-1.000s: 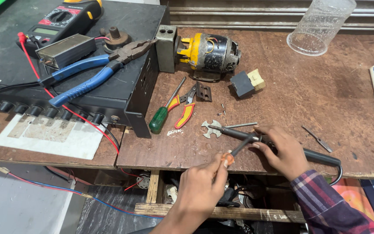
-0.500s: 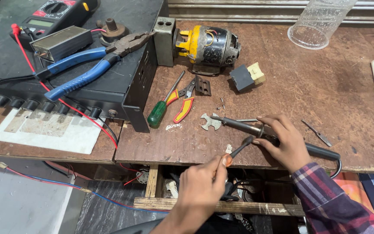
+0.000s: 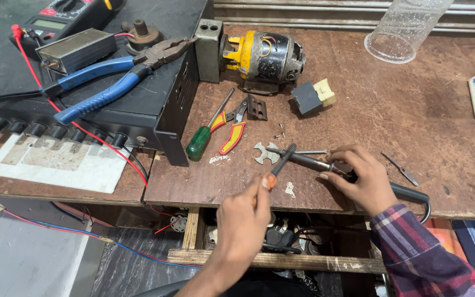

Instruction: The person solders a wire terminal onto a small motor connector at a workbench. They hold the soldering iron in one hand and feed solder wire with the other, occasionally filing or scraping the iron tip and repositioning the connector while working.

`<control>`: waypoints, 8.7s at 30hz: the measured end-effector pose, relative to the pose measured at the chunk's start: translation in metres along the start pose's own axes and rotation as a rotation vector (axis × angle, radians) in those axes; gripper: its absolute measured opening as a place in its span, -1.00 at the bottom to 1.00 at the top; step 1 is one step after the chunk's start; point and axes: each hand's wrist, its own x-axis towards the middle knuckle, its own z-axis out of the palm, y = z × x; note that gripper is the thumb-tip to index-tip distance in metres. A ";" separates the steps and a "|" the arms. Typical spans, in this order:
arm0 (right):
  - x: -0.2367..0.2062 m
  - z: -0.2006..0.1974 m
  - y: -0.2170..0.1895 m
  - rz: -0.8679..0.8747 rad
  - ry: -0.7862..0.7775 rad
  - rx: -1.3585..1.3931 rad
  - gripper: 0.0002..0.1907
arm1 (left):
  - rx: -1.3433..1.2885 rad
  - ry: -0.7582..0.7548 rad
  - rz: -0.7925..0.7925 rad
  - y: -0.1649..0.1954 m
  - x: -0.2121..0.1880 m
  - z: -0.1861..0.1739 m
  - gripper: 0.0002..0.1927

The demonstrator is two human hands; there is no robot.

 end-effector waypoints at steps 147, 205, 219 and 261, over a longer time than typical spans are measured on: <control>0.003 -0.009 -0.003 -0.041 -0.062 -0.027 -0.58 | 0.111 0.046 0.101 0.008 0.000 0.007 -0.64; -0.003 0.011 0.009 -0.089 0.014 -0.122 -0.48 | -0.008 -0.092 0.123 0.014 -0.020 0.014 -0.60; -0.001 0.002 0.005 -0.099 -0.004 -0.106 -0.53 | 0.082 0.018 0.131 0.008 -0.009 0.010 -0.59; -0.004 0.004 0.008 -0.110 0.012 -0.183 -0.54 | 0.192 -0.059 0.293 0.003 -0.017 0.023 -0.59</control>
